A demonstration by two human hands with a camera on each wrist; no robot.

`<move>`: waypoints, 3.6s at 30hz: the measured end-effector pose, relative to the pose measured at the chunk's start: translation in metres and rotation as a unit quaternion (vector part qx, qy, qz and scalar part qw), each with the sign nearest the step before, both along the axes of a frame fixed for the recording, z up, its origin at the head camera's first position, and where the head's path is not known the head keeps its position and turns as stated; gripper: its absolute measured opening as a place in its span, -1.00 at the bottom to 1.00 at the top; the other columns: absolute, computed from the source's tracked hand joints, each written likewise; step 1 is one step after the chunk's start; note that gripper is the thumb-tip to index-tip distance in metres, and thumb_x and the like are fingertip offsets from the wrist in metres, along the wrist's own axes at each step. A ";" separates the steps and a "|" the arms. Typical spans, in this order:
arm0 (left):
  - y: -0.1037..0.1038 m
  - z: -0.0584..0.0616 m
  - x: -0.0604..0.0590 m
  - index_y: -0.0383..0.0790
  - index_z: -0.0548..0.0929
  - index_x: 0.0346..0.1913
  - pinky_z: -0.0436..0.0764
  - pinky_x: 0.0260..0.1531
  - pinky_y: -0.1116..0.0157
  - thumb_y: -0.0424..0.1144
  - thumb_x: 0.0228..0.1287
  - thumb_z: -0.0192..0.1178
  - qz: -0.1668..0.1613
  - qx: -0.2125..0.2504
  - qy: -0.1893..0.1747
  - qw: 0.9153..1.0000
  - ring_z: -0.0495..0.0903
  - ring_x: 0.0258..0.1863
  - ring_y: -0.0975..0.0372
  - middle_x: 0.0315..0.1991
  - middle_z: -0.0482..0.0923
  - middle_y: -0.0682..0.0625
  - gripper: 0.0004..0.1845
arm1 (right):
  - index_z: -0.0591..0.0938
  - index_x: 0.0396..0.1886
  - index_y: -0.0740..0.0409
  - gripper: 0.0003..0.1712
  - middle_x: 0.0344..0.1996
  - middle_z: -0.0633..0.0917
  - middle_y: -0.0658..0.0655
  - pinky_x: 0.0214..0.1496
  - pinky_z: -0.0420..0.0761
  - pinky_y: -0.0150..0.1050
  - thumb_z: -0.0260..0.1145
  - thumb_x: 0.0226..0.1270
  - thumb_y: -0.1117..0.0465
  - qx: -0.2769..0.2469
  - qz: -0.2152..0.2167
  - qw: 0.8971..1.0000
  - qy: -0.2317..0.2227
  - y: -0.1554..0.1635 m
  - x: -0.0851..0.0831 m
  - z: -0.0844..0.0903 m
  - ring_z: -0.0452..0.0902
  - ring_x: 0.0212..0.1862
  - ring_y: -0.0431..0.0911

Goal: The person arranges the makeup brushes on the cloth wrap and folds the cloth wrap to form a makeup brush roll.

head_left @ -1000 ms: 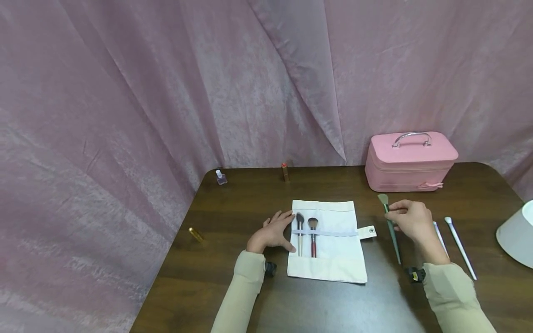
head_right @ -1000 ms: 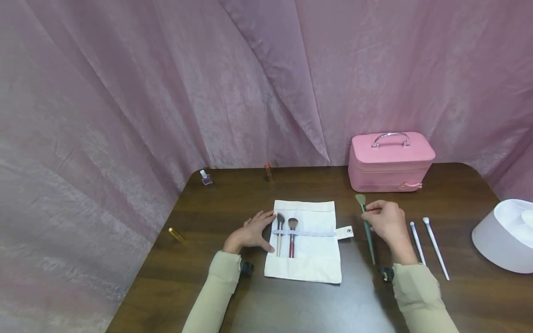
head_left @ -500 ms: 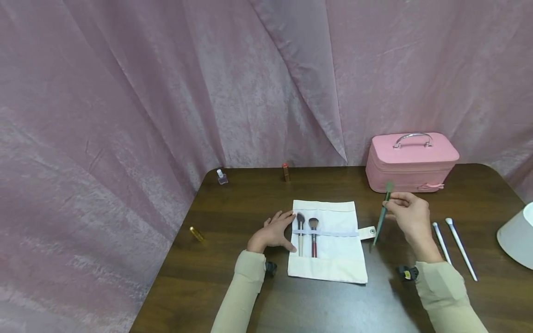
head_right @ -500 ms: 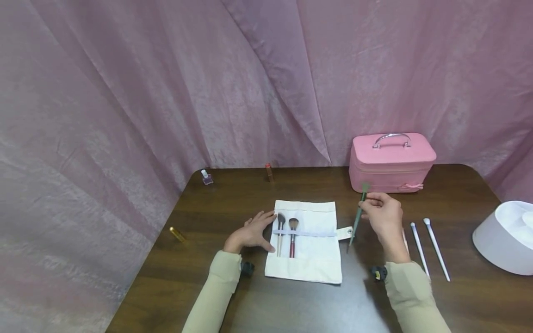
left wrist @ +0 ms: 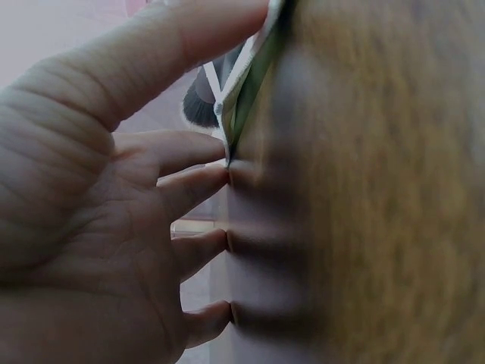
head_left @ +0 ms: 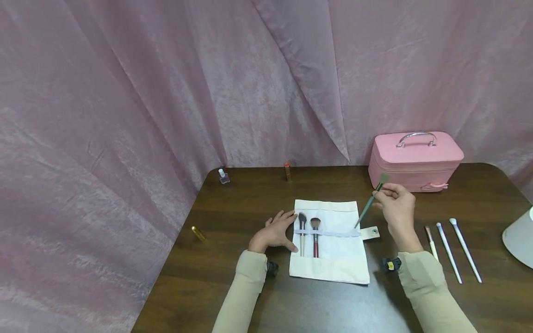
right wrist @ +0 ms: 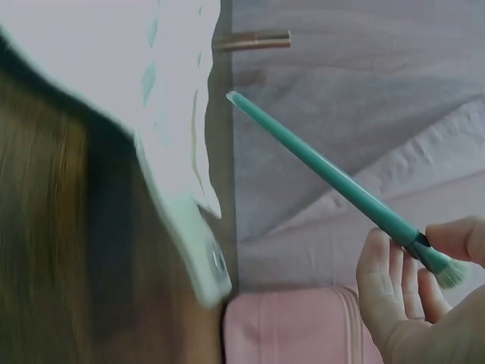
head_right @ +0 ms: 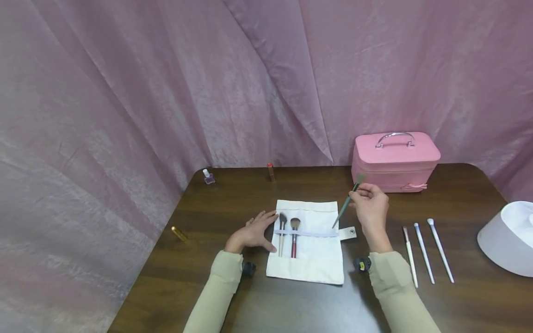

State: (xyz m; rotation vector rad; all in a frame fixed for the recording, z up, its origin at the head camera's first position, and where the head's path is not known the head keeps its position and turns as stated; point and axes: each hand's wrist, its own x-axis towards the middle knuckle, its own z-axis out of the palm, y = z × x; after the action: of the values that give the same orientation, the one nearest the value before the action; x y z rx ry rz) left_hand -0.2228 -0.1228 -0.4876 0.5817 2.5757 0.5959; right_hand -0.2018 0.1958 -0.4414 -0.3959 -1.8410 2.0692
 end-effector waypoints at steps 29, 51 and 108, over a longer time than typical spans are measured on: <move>0.000 0.001 -0.001 -0.15 0.18 0.59 -0.08 0.43 -0.23 -0.09 0.01 0.61 -0.004 -0.001 0.006 1.000 -0.17 0.60 -0.03 0.62 0.00 0.00 0.12 | 0.45 0.13 0.52 -0.67 -0.22 0.64 0.20 -0.21 0.70 -0.31 0.18 0.45 0.44 0.019 0.062 0.995 -0.080 -0.055 -0.033 -0.034 0.63 -0.39 -0.33; -0.002 -0.001 -0.003 -0.14 0.15 0.60 -0.07 0.43 -0.22 -0.10 0.03 0.60 -0.008 -0.001 0.006 1.000 -0.19 0.60 -0.01 0.62 -0.03 0.02 0.12 | 0.52 0.05 0.53 -0.66 -0.29 0.68 0.27 -0.36 0.68 -0.32 0.26 0.37 0.38 0.118 0.162 0.968 -0.150 -0.071 -0.036 -0.045 0.62 -0.44 -0.17; 0.000 -0.001 -0.002 -0.14 0.18 0.60 -0.08 0.43 -0.21 -0.09 0.01 0.61 -0.004 -0.007 0.007 1.000 -0.18 0.60 0.00 0.62 -0.02 0.01 0.12 | 0.40 -0.86 0.04 -0.50 -0.81 0.28 -0.08 -0.56 0.21 -0.32 0.28 0.29 0.24 0.401 0.276 0.858 -0.165 -0.078 -0.017 -0.042 0.21 -0.65 -0.18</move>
State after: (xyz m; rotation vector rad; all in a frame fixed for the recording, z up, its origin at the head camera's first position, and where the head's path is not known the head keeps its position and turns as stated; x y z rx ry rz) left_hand -0.2244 -0.1231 -0.4885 0.5918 2.5875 0.5720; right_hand -0.2186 0.1183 -0.4832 0.0253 -3.0862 1.3122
